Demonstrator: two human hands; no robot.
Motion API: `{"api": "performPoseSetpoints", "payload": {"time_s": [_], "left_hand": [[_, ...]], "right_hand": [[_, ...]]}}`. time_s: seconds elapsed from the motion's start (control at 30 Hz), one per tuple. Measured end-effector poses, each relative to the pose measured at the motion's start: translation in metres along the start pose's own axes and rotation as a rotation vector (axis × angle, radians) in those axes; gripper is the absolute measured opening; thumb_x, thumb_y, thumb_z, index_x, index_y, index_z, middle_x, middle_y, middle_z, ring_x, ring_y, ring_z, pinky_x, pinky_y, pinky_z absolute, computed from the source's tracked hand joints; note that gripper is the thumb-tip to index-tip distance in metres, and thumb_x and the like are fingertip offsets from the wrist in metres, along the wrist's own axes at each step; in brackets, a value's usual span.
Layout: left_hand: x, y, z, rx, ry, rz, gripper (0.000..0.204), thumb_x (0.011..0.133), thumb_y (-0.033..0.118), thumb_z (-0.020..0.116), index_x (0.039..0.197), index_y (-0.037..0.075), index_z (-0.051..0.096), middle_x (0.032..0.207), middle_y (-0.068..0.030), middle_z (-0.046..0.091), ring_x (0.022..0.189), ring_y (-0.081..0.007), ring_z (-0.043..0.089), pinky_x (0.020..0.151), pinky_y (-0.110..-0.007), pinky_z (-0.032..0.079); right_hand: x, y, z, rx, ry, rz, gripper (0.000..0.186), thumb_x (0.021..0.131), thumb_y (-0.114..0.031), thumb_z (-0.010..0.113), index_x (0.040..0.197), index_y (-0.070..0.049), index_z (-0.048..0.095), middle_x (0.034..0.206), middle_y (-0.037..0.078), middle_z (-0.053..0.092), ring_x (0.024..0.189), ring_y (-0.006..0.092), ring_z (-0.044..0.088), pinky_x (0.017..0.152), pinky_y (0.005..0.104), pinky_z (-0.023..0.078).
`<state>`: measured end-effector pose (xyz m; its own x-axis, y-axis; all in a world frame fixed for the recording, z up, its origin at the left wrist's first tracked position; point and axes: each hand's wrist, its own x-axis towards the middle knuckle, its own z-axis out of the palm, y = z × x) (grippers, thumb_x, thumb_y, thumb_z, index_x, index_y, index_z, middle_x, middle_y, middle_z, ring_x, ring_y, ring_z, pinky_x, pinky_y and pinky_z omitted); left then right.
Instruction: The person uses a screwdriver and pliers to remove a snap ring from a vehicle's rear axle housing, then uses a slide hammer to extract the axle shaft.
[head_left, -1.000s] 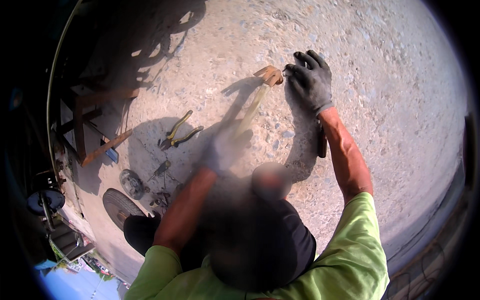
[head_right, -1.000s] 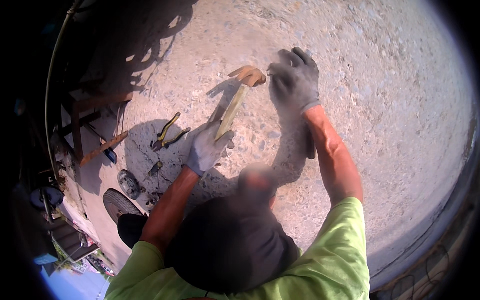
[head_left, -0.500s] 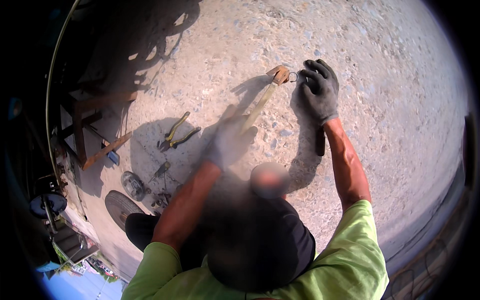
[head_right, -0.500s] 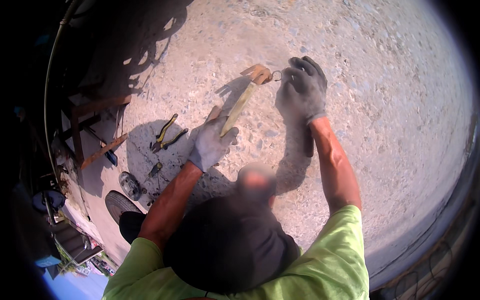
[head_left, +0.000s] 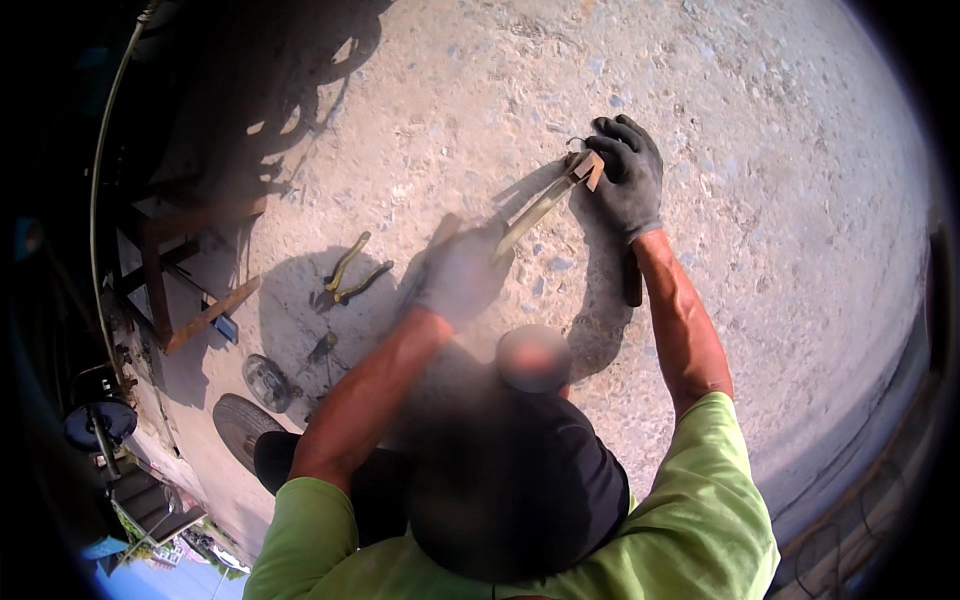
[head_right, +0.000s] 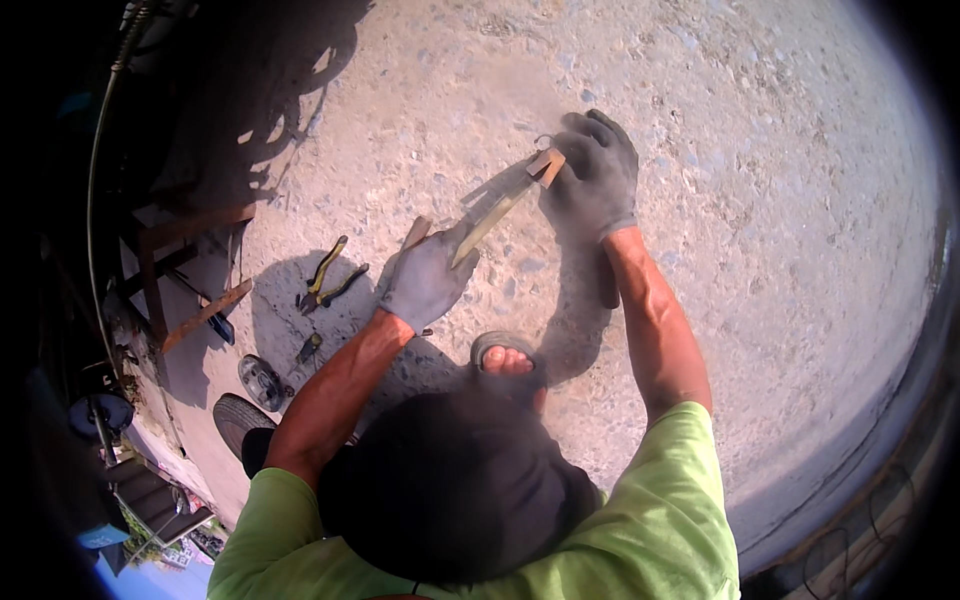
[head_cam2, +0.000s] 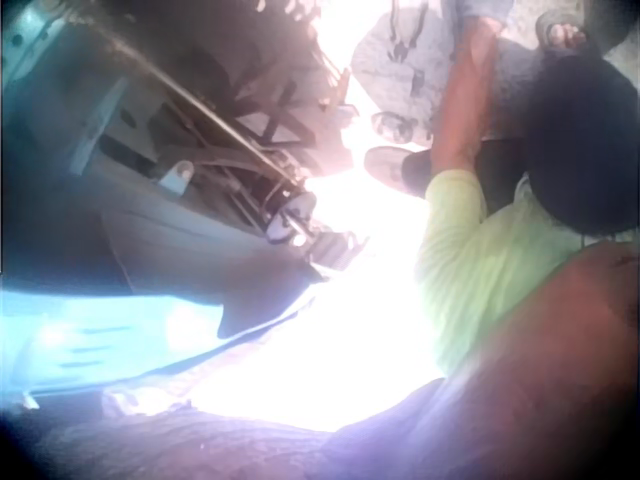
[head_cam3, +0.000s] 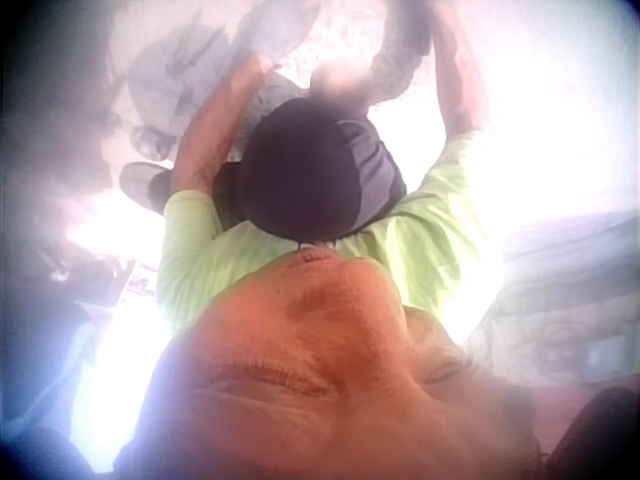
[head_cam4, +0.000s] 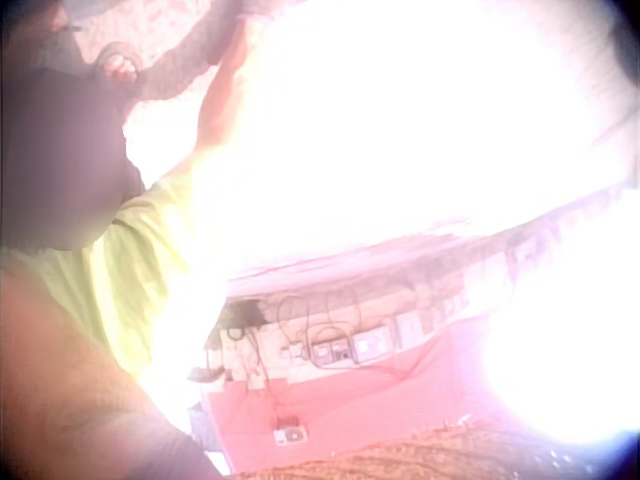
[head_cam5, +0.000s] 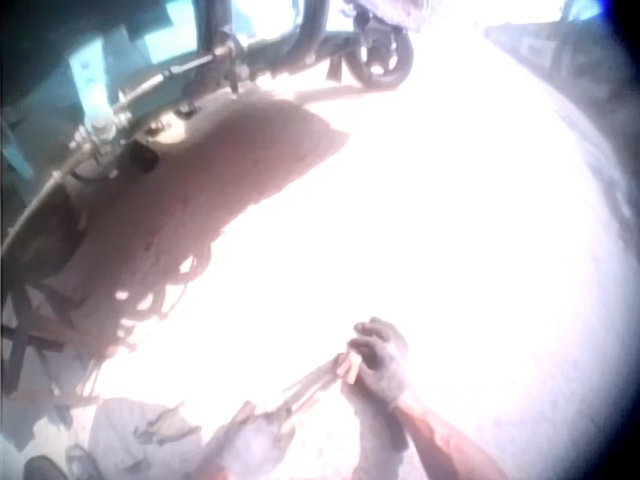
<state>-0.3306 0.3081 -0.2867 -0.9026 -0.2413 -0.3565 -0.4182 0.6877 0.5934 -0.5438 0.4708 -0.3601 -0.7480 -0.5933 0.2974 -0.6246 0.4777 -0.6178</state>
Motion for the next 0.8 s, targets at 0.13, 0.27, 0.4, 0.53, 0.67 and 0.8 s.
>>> {"api": "performPoseSetpoints", "payload": {"time_s": [0.13, 0.27, 0.4, 0.53, 0.67, 0.8], "left_hand": [[-0.004, -0.007, -0.003, -0.036, 0.005, 0.023, 0.030, 0.097, 0.023, 0.064, 0.116, 0.000, 0.063, 0.087, -0.0204, 0.068, 0.088, -0.0404, 0.067, 0.104, -0.047, 0.045], [-0.008, -0.001, -0.009, -0.159, 0.124, -0.021, 0.027, 0.096, 0.022, 0.066, 0.116, 0.003, 0.065, 0.089, -0.0198, 0.068, 0.087, -0.0409, 0.066, 0.088, -0.047, 0.051], [-0.002, 0.010, -0.015, -0.196, 0.173, -0.013, 0.028, 0.096, 0.023, 0.067, 0.117, 0.005, 0.065, 0.089, -0.0200, 0.068, 0.085, -0.0410, 0.066, 0.083, -0.048, 0.053], [0.004, -0.003, -0.004, -0.107, 0.047, -0.036, 0.031, 0.096, 0.026, 0.066, 0.120, 0.006, 0.065, 0.093, -0.0200, 0.069, 0.091, -0.0407, 0.066, 0.084, -0.048, 0.053], [0.011, -0.007, 0.001, -0.007, -0.017, -0.097, 0.031, 0.096, 0.029, 0.064, 0.117, 0.005, 0.065, 0.097, -0.0200, 0.071, 0.095, -0.0407, 0.065, 0.083, -0.048, 0.053], [0.012, -0.006, -0.006, 0.029, -0.017, -0.044, 0.032, 0.096, 0.030, 0.064, 0.117, 0.005, 0.065, 0.096, -0.0196, 0.071, 0.088, -0.0402, 0.066, 0.082, -0.048, 0.054]], "right_hand": [[0.000, 0.002, 0.003, 0.079, 0.048, 0.029, 0.026, 0.080, -0.010, 0.073, 0.105, -0.012, 0.078, 0.127, 0.008, 0.071, 0.133, 0.0345, 0.055, 0.112, 0.0468, 0.043], [0.000, -0.002, 0.005, 0.107, 0.086, 0.012, 0.026, 0.080, -0.007, 0.070, 0.105, -0.011, 0.077, 0.126, 0.008, 0.071, 0.133, 0.0341, 0.056, 0.113, 0.0466, 0.043], [0.000, 0.002, 0.006, 0.087, 0.133, -0.014, 0.021, 0.078, -0.007, 0.068, 0.097, -0.013, 0.074, 0.118, 0.008, 0.072, 0.122, 0.0361, 0.061, 0.104, 0.0481, 0.048], [0.001, 0.001, 0.003, 0.099, 0.045, 0.027, 0.030, 0.079, -0.006, 0.069, 0.107, -0.012, 0.078, 0.126, 0.008, 0.071, 0.131, 0.0345, 0.057, 0.111, 0.0471, 0.044], [0.004, -0.001, 0.002, 0.044, 0.004, 0.009, 0.035, 0.077, -0.007, 0.068, 0.110, -0.014, 0.078, 0.125, 0.008, 0.072, 0.129, 0.0348, 0.059, 0.110, 0.0472, 0.045], [0.000, -0.001, 0.003, 0.029, 0.073, 0.006, 0.033, 0.078, -0.009, 0.067, 0.108, -0.013, 0.078, 0.124, 0.009, 0.072, 0.127, 0.0351, 0.060, 0.108, 0.0473, 0.047]]}}
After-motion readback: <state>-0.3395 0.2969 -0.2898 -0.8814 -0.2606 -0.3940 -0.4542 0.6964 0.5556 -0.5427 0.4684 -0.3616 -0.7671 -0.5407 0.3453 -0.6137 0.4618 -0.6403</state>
